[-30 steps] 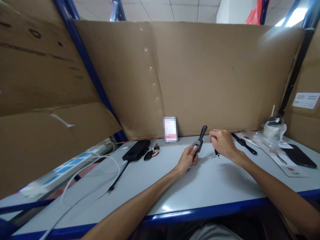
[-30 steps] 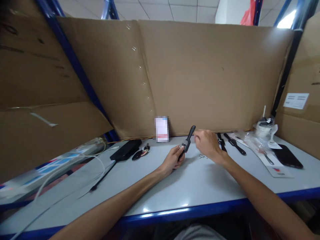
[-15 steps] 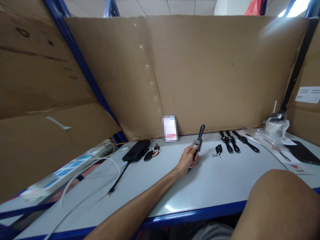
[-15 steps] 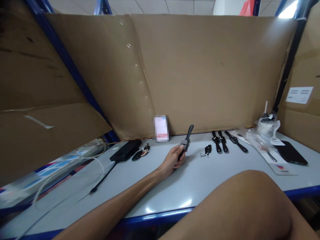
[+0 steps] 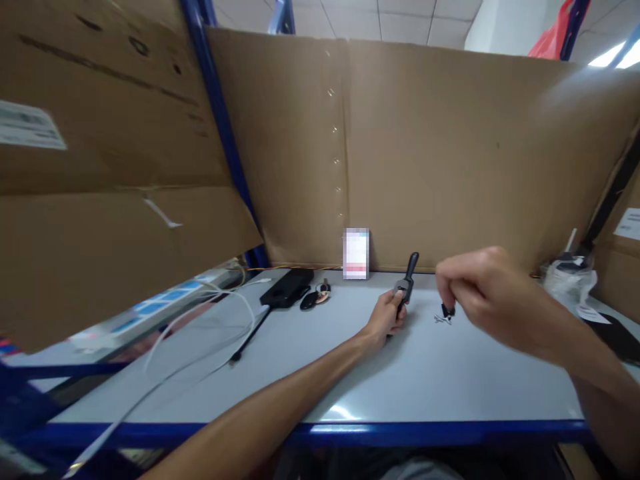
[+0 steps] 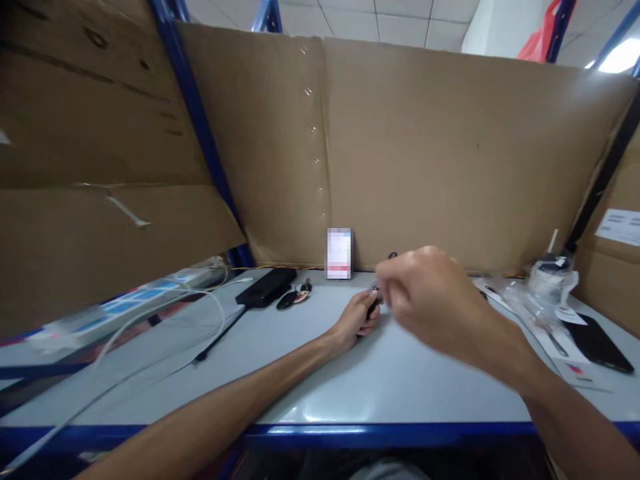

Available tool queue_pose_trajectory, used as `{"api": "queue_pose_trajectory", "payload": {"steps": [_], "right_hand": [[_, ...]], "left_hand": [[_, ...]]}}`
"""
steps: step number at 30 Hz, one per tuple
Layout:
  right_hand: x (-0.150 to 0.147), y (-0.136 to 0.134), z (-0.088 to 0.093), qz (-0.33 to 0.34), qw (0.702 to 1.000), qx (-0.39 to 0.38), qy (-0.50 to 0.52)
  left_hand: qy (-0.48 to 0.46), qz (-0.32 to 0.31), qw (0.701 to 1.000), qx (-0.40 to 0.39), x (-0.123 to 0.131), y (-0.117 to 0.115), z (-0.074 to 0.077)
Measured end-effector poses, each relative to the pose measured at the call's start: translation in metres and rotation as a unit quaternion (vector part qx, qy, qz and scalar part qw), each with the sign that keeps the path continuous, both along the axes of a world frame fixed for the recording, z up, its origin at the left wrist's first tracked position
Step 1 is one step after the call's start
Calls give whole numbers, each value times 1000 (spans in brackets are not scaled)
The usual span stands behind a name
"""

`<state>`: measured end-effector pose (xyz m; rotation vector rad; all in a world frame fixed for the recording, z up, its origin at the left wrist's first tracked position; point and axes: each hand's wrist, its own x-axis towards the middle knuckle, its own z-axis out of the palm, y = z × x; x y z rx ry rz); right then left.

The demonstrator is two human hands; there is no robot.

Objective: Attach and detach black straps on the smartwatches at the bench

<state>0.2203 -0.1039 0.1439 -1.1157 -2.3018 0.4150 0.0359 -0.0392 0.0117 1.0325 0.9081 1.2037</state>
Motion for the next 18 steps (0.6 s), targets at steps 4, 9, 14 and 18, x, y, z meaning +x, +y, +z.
{"api": "queue_pose_trajectory", "payload": {"steps": [4,9,14,18], "right_hand": [[14,56,5,-135,970,92,-179],[35,110,-42,-110,935,-68,-331],[46,109,-60,-90,936,-138,-312],[44,109,-62,-149,928,-24,-342]], "left_hand": [[2,45,999,-21,-3,-1,5],[-16,81,996,-29,-8,0,10],[0,69,997,-31,-8,-4,9],[19,45,999,-24,-3,-8,7]]}}
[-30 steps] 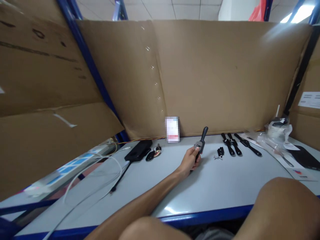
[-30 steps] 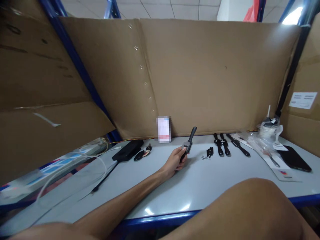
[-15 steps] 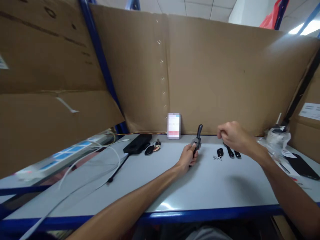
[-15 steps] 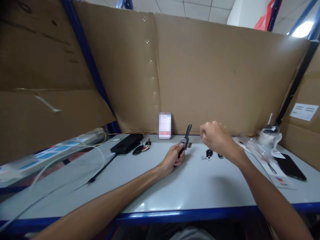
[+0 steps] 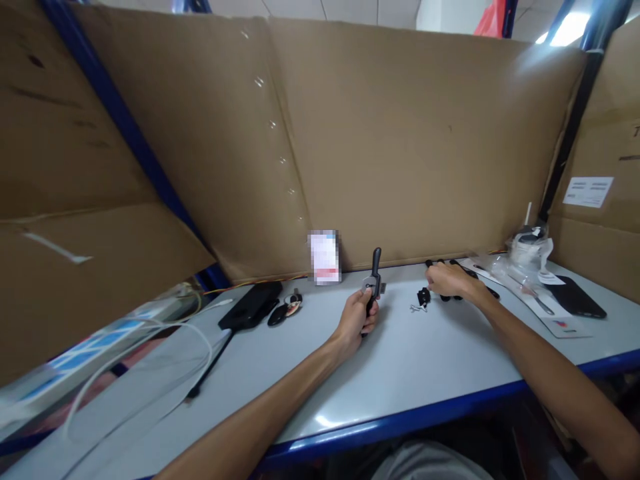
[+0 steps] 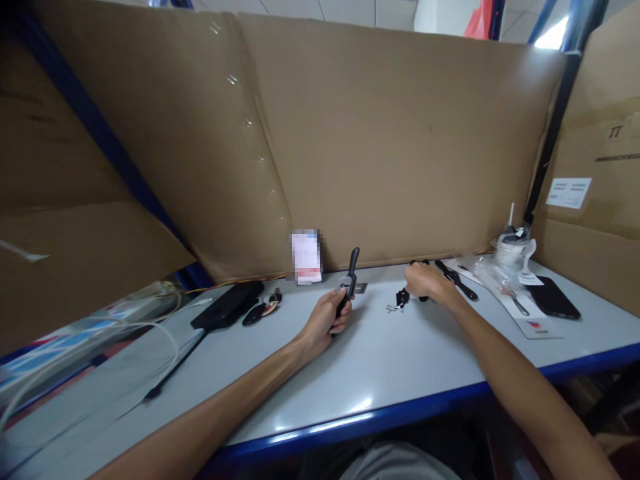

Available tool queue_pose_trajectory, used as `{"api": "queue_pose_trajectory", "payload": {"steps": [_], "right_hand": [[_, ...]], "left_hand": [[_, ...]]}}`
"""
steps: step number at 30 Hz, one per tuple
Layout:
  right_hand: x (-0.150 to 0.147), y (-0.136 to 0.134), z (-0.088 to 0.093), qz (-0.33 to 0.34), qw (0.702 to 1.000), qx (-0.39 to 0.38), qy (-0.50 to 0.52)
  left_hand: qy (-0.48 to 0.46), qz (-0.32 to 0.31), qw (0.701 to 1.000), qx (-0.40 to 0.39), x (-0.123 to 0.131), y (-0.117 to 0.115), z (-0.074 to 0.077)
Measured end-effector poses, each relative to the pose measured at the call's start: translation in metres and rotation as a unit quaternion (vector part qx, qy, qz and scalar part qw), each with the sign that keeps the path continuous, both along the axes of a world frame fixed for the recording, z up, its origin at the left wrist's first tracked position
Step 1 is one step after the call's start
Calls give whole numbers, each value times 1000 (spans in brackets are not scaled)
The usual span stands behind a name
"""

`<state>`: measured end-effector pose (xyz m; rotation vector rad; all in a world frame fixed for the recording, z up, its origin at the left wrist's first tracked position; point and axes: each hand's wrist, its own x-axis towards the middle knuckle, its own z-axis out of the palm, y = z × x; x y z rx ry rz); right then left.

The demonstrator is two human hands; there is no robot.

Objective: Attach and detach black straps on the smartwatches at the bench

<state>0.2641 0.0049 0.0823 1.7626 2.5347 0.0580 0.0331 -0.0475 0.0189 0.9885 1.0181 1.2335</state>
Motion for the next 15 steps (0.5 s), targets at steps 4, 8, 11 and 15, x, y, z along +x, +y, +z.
{"api": "queue_pose_trajectory", "payload": {"steps": [4,8,11,15], "right_hand": [[-10,1,-9,-15,1000,-19,12],[-25,-3,-20,-35,998,-28,42],[-29,-3,-25,-42,995,-26,84],[-19,10,-25,-42,982,27,184]], "left_hand": [[23,-29,999,9,3,-3,-1],[39,-53,997,28,6,-5,-2],[55,-73,995,36,7,-6,-4],[60,-100,993,17,7,-6,-5]]}}
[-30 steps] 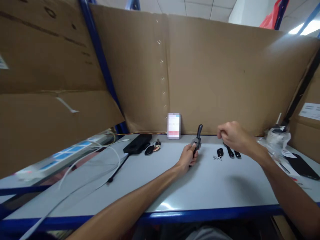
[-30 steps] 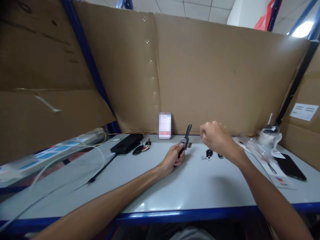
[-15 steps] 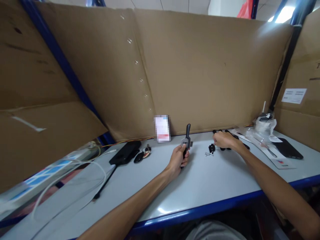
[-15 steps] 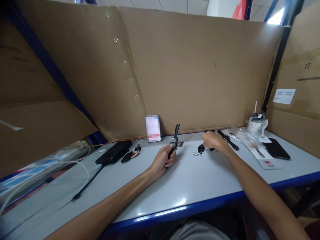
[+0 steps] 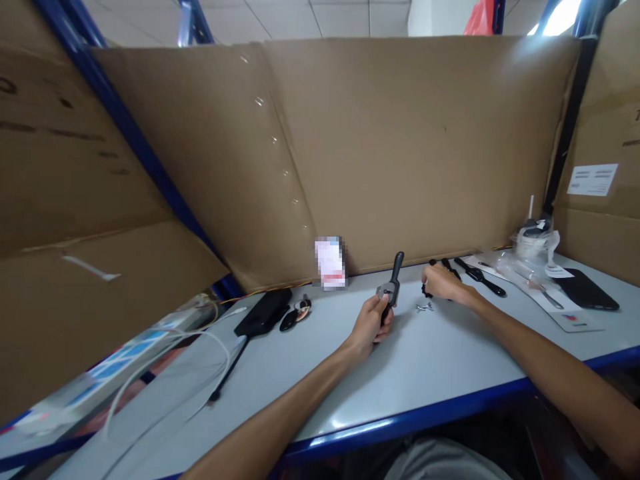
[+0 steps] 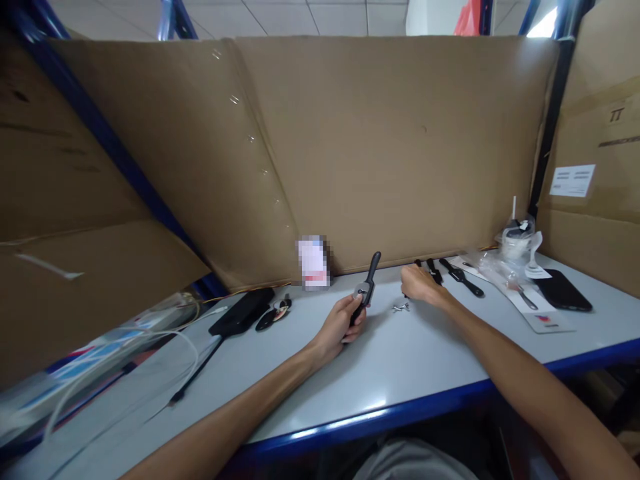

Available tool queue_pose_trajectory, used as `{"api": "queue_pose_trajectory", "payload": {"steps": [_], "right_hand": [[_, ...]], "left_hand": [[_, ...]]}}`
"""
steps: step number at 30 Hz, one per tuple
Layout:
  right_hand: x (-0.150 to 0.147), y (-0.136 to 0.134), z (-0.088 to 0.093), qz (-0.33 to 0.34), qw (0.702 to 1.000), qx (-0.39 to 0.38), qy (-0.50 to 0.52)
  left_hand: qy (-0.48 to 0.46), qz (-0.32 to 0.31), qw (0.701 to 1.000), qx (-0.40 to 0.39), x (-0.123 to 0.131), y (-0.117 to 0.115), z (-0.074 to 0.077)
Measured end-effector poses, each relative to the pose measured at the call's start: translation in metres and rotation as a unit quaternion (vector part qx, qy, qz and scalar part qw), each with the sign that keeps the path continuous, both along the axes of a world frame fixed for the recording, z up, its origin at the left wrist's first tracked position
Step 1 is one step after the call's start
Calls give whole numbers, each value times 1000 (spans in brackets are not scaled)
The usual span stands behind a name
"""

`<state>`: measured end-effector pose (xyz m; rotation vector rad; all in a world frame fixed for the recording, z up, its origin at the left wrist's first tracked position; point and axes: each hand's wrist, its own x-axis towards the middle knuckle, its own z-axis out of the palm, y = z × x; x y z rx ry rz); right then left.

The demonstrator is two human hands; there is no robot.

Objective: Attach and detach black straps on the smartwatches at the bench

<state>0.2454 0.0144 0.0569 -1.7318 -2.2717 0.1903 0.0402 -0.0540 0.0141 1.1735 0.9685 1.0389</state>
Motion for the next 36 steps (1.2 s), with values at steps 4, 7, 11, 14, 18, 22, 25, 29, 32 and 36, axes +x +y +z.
{"api": "queue_pose_trajectory", "payload": {"steps": [4,7,11,14,18,22,25,29,32,36], "right_hand": [[10,11,11,-6,971,7,237],[4,5,21,42,915,-35,399],[-14,-16,24,128,891,-130,416],[-23,-24,21,134,908,-158,364],[-20,-22,23,163,935,-85,302],[-10,-22,30,247,935,-65,246],[-9,-25,31,281,925,-111,233],[-17,-25,23,309,912,-152,226],[-22,-23,16,309,913,-144,223],[-24,-22,10,307,915,-132,226]], "left_hand": [[-13,-24,999,-34,-1,-1,0],[-19,-31,999,-40,0,-2,1],[-11,-54,997,-47,0,-2,3],[2,-68,996,-52,-1,-2,4],[13,-116,991,-68,-6,-1,8],[37,-198,971,-124,-13,-1,15],[60,-219,963,-144,-14,-1,20],[72,-229,960,-145,-13,0,20],[73,-247,952,-162,-15,3,19],[74,-265,948,-157,-16,5,19]]}}
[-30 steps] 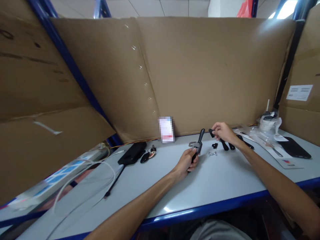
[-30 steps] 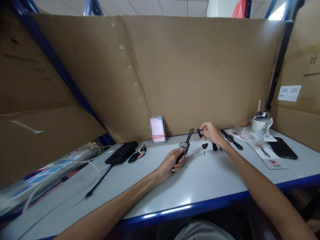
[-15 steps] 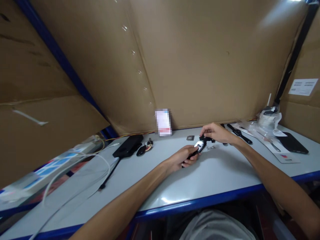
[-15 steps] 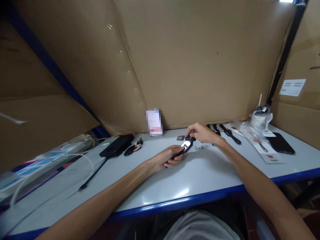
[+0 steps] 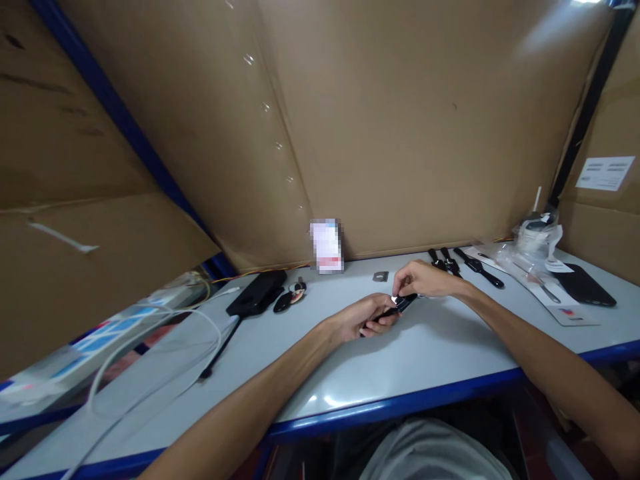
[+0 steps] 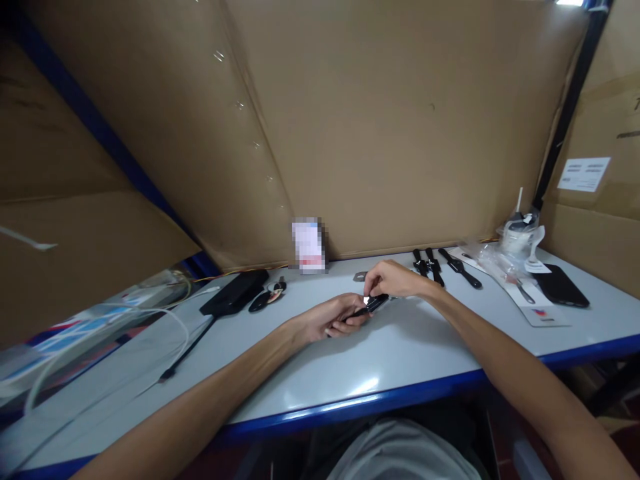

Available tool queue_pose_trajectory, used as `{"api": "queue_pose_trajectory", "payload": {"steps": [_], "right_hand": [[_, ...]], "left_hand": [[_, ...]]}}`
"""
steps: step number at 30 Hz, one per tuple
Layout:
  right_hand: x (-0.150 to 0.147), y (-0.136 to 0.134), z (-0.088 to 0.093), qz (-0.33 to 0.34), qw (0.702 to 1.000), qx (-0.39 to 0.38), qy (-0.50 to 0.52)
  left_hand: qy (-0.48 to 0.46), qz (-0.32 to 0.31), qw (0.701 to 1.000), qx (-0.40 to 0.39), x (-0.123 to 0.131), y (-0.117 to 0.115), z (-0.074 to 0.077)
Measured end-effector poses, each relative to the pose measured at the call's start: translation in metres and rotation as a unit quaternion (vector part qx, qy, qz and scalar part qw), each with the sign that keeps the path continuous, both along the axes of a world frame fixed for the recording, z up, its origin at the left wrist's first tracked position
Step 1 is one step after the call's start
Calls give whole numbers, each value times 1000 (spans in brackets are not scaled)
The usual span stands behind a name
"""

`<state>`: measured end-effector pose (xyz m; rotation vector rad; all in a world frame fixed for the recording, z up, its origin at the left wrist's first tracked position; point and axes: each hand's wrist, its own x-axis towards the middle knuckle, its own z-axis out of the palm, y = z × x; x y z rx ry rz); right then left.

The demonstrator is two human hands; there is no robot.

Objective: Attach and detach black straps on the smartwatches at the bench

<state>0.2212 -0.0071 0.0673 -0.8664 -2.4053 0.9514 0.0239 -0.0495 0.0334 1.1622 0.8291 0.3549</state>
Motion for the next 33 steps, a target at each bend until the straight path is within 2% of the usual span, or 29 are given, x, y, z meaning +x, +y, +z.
{"api": "queue_pose_trajectory", "payload": {"steps": [6,9,12,15,18,22,24,29,33], "right_hand": [[-6,-3,-3,-21,997,71,-24],[-6,-5,3,-96,984,149,8],[3,-7,15,-188,958,211,48],[17,-9,28,-216,950,222,27],[25,-7,30,-201,954,213,-57],[25,-3,15,-99,952,179,-229],[20,-3,7,-72,944,170,-273],[14,-1,-6,-66,941,174,-282],[19,3,-1,-65,945,170,-271]], "left_hand": [[12,42,996,76,4,-9,1],[-11,70,993,90,7,-11,-4],[-39,131,985,101,10,-8,-11],[-59,205,970,120,12,-4,-17],[-67,248,958,127,12,-3,-18],[-72,248,958,122,11,-4,-17],[-68,245,959,124,11,-5,-17],[-60,227,961,144,14,-7,-18],[-54,217,963,152,14,-6,-20]]}}
